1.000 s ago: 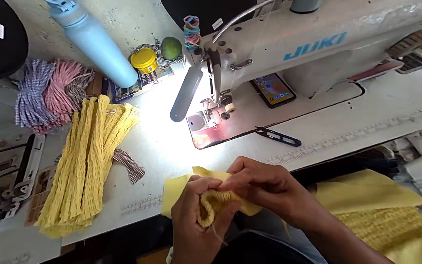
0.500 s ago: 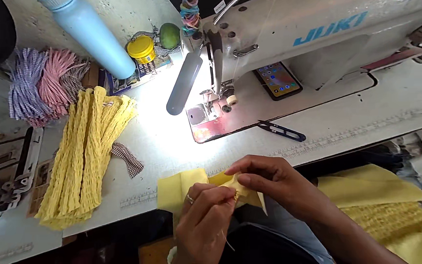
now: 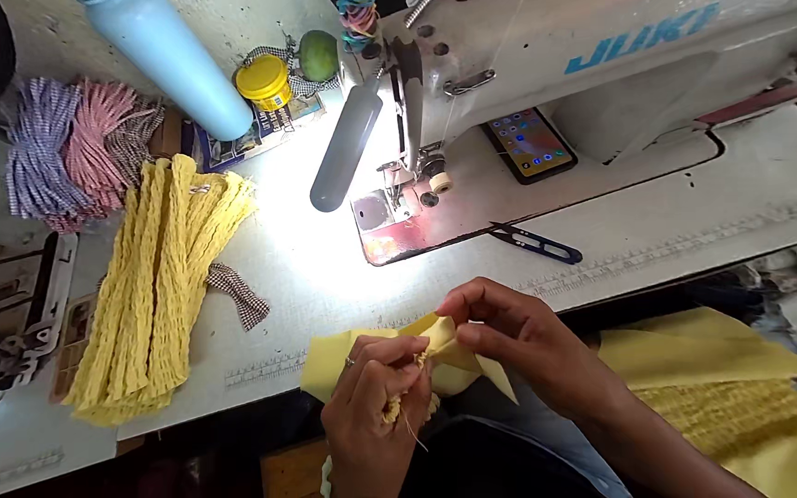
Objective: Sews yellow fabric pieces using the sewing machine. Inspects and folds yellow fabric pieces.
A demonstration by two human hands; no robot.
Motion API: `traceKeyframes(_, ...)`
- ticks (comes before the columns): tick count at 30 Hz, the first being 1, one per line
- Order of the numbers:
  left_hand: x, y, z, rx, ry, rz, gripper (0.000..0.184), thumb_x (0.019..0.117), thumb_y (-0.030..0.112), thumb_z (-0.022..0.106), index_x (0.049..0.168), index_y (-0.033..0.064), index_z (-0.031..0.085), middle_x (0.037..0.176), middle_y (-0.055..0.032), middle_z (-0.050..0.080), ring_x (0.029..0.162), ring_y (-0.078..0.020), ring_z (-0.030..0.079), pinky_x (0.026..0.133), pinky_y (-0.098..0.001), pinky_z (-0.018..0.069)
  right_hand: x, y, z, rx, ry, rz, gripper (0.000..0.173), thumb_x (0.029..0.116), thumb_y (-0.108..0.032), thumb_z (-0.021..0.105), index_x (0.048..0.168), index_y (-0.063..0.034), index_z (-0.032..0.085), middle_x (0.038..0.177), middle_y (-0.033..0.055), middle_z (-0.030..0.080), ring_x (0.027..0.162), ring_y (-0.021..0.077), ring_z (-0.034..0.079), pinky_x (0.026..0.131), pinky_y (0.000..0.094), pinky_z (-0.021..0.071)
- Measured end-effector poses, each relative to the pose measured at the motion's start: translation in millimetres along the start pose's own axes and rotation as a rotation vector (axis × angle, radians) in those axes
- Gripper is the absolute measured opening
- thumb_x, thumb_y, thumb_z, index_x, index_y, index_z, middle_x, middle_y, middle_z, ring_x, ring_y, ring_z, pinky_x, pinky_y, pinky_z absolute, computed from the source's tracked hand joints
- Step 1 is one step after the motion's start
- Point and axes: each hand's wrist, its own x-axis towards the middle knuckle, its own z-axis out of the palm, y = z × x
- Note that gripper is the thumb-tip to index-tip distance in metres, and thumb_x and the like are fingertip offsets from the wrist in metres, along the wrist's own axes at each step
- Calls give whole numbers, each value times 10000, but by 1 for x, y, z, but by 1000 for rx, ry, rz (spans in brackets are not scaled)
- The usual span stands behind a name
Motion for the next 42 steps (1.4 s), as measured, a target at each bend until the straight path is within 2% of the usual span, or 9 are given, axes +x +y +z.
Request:
traceKeyframes(7,2,4,1,-125,30,-66,138,948,170,734,911,116,613,983,36,728,998,-60,697,876,-188,572,-6,13,-2,-259,108,-313,109,956,-177,716,1011,-97,765,918,-15,687,897,23,655,819,156,564)
traceKeyframes(17,4,-2,-2,-115,-97,-187,145,952,198,725,992,92,634,959,9,681,933,-20,660,816,-148,552,-8,17,5,-156,97,-122,157,1009,-216,638,1004,-74,706,935,-39,685,868,-10,657,791,137,564)
traceKeyframes(22,5,-2,-3,87,-109,-152,186,986,228,673,971,57,746,929,-19,662,893,7,632,791,-102,523,-7,24,7,-550,216,-267,211,1014,-332,624,966,-139,695,1147,4,617,1105,6,570,923,122,479)
traceKeyframes(27,11,0,-2,51,-113,-124,195,1013,248,632,973,73,709,935,-3,628,901,10,603,790,-100,501,-4,22,1,-464,167,-324,207,1029,-291,609,991,-105,691,1133,6,695,1143,70,616,984,212,505)
traceKeyframes(30,24,3,-6,-11,-219,-88,157,990,237,678,991,92,737,944,15,673,918,12,629,796,-108,520,-7,6,-8,-425,-42,-335,276,1034,-239,611,1162,-1,669,1164,92,712,1120,99,659,983,247,540)
traceKeyframes(35,41,10,-18,135,-576,-10,295,979,336,687,1119,77,705,924,-33,721,862,-15,658,768,-136,526,-38,-25,-34,-560,71,-412,147,999,-112,643,1009,17,713,887,60,689,845,16,632,784,128,513)
traceKeyframes(38,59,-2,-40,226,-801,17,277,920,316,732,936,39,731,811,-118,715,779,-179,651,713,-331,491,-83,-52,-71,-522,178,-377,130,1002,-186,655,1012,-79,727,925,-39,698,899,-19,640,799,140,538)
traceKeyframes(40,78,-9,-50,48,-934,-7,229,922,274,756,932,46,731,869,-87,728,842,-119,658,764,-288,495,-116,-68,-87,-480,211,-351,131,1004,-238,656,1051,-146,736,948,-89,706,902,-24,644,796,155,533)
traceKeyframes(42,99,-10,-45,-194,-1023,9,157,954,268,737,1026,129,722,989,39,733,949,7,665,835,-174,539,-146,-79,-96,-414,211,-325,146,1005,-271,657,1084,-177,736,952,-113,707,876,-28,645,763,146,531)
